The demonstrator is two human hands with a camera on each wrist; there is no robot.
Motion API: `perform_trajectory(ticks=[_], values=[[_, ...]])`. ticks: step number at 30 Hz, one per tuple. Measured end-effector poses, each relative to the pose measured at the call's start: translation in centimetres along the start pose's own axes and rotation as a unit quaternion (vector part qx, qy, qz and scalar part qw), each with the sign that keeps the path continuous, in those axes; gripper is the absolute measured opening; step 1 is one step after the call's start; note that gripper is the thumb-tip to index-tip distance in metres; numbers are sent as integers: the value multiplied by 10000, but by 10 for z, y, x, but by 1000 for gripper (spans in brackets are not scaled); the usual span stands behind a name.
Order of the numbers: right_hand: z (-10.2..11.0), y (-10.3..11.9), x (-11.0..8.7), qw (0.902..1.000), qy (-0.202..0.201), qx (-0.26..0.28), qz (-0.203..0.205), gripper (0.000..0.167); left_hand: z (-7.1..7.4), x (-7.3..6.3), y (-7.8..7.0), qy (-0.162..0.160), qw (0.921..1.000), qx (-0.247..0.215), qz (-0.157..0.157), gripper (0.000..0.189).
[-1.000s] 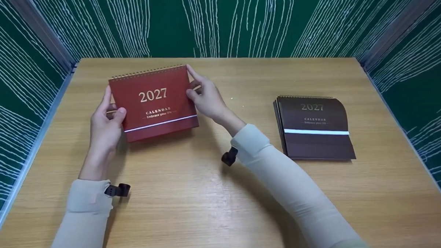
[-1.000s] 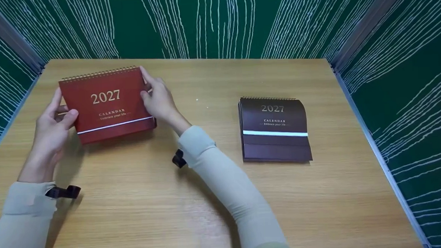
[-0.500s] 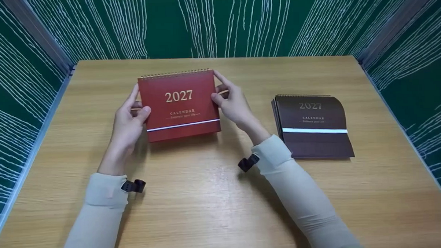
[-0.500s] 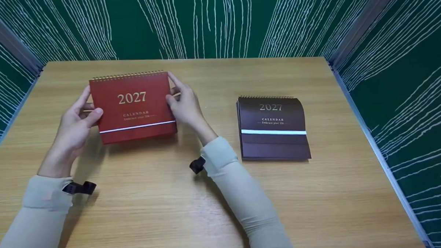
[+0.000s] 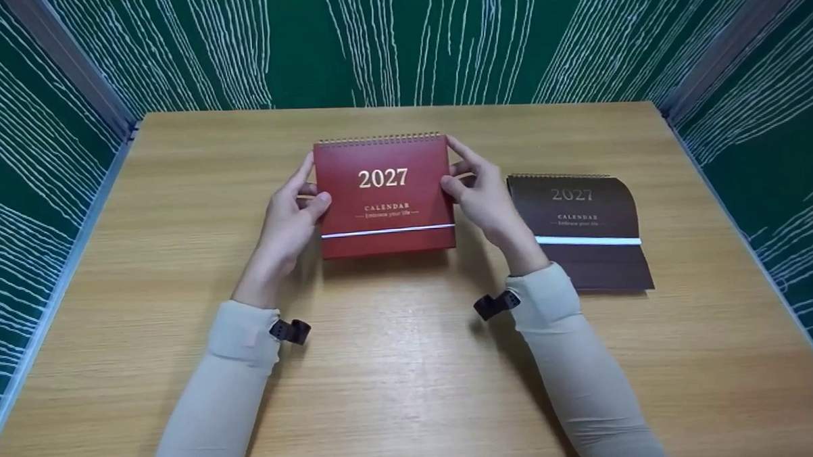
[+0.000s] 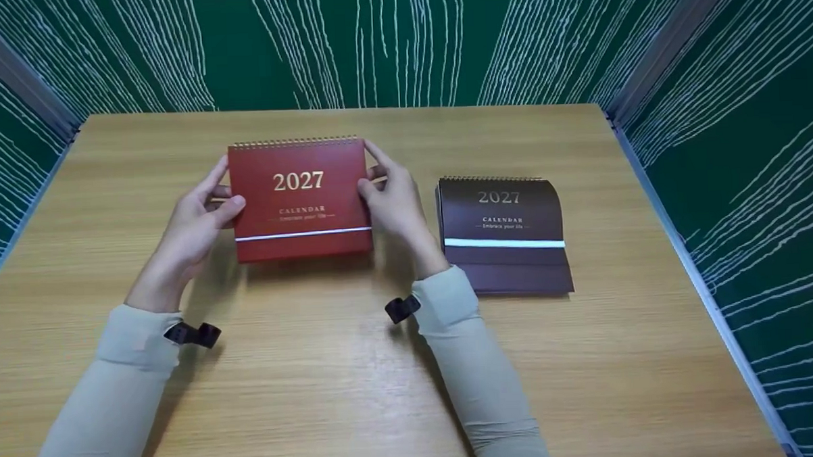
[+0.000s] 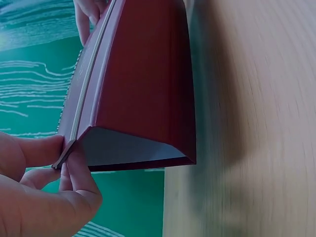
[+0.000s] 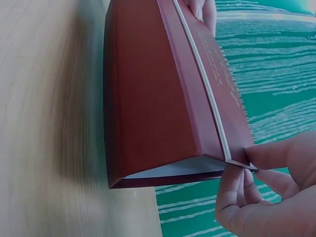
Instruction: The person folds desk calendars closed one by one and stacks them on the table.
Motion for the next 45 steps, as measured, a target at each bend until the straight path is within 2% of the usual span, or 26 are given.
perform_trajectory(ticks=[8, 16, 33, 41, 45], values=[[21, -11, 0, 9995, -101, -143, -257, 66, -24, 7, 2, 182, 9997, -101, 141, 69], [30, -16, 1, 9992, -130, -135, -359, 65, -35, 11, 5, 300, 9991, -180, 221, 68], [31, -21, 4, 9990, -109, -297, -331, 65, -40, 17, 10, 483, 9984, -95, 263, 72], [31, -22, 5, 9987, -45, -433, -272, 65, -42, 20, 12, 622, 9980, 81, -73, 75], [29, -25, 7, 9980, -35, -593, -231, 65, -43, 22, 14, 687, 9976, 54, -96, 80]])
Point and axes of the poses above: each hand's wrist, its own x-axis towards the middle knuckle, its own z-axis out of the back of the hand, y = z × x, the point moved 2 cm from there along x, towards the middle knuckle, and after that the axes turned 10 degrees about -y, right-handed, at the moved point
